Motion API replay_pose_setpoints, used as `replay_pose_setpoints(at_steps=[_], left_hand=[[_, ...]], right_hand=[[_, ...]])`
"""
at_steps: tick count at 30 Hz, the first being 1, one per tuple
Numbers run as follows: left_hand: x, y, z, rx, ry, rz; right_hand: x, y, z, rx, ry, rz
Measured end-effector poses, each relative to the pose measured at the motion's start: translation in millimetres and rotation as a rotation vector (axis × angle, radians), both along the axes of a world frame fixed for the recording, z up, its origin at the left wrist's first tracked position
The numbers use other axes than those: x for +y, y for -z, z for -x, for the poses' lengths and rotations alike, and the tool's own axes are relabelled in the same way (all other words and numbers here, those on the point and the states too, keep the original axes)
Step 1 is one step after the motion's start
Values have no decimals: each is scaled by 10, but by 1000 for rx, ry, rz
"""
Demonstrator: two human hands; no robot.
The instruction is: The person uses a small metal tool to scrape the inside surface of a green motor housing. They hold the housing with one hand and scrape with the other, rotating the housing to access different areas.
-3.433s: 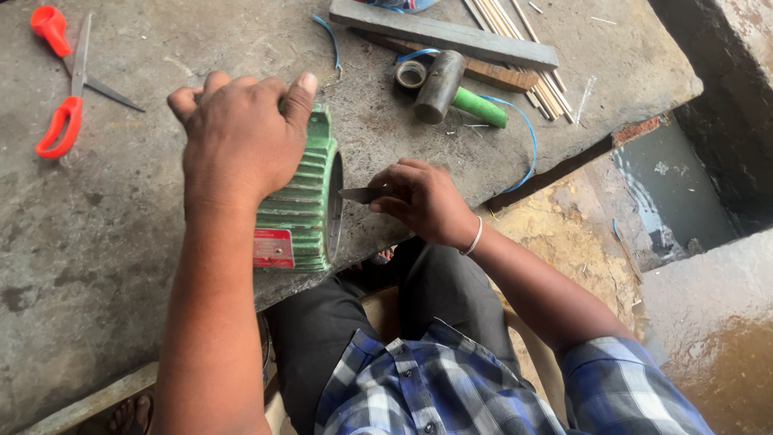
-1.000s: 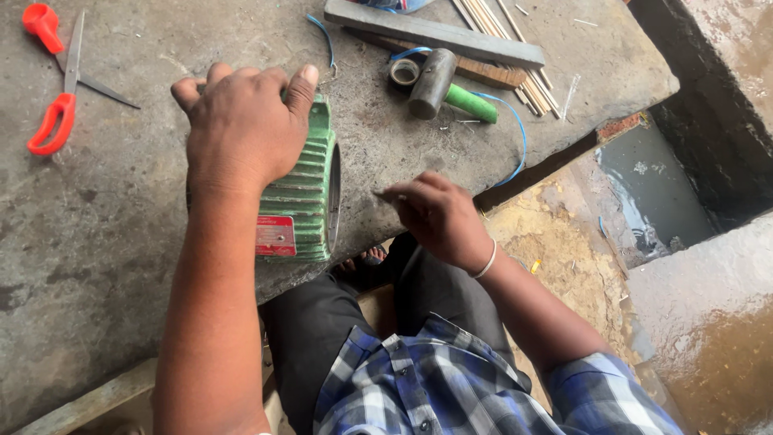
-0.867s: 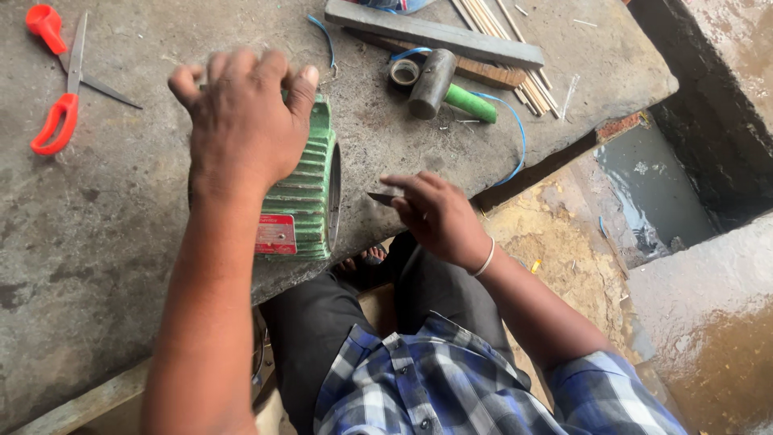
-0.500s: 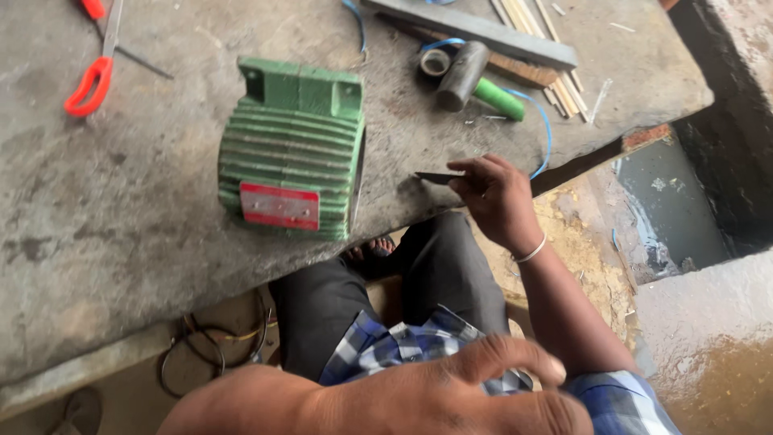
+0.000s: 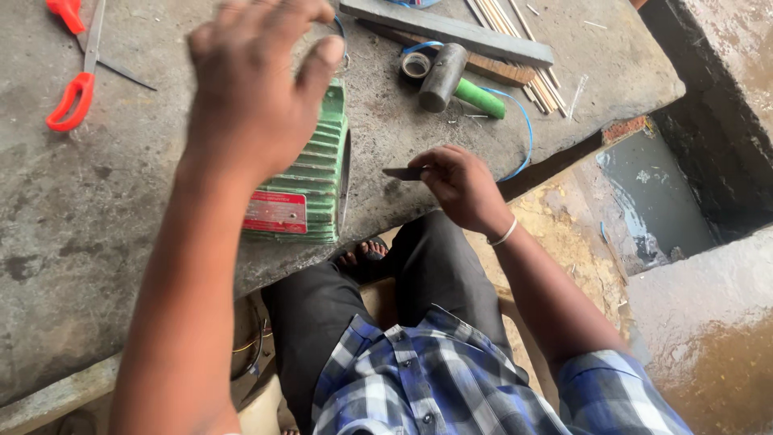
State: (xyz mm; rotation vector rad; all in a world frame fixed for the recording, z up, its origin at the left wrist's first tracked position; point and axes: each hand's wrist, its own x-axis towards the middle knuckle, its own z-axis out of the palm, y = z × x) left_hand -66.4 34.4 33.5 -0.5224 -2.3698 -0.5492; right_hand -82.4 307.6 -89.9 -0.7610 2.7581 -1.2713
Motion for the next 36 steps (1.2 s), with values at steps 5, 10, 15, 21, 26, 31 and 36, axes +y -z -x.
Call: replay_pose_setpoints(at_steps=[5, 10, 15, 21, 26, 31, 36], left_hand=[[53, 440, 394, -127, -265, 327], [42, 514, 359, -332, -264, 207], [87, 392, 346, -304, -280, 217], [72, 398, 346, -292, -261, 207], [68, 385, 358, -351, -268, 206], [96, 318, 347, -378, -265, 206], [120, 283, 348, -433, -284, 214]], right_hand=[[-192, -19, -31, 354, -50, -52], [-452, -31, -65, 420, -85, -107], [-627, -64, -46, 612, -57, -165], [-668, -36, 56, 454, -209, -239], [-675, -42, 84, 509, -188, -261], [-654, -72, 99, 482, -186, -216], [-656, -88, 48, 288, -254, -217]])
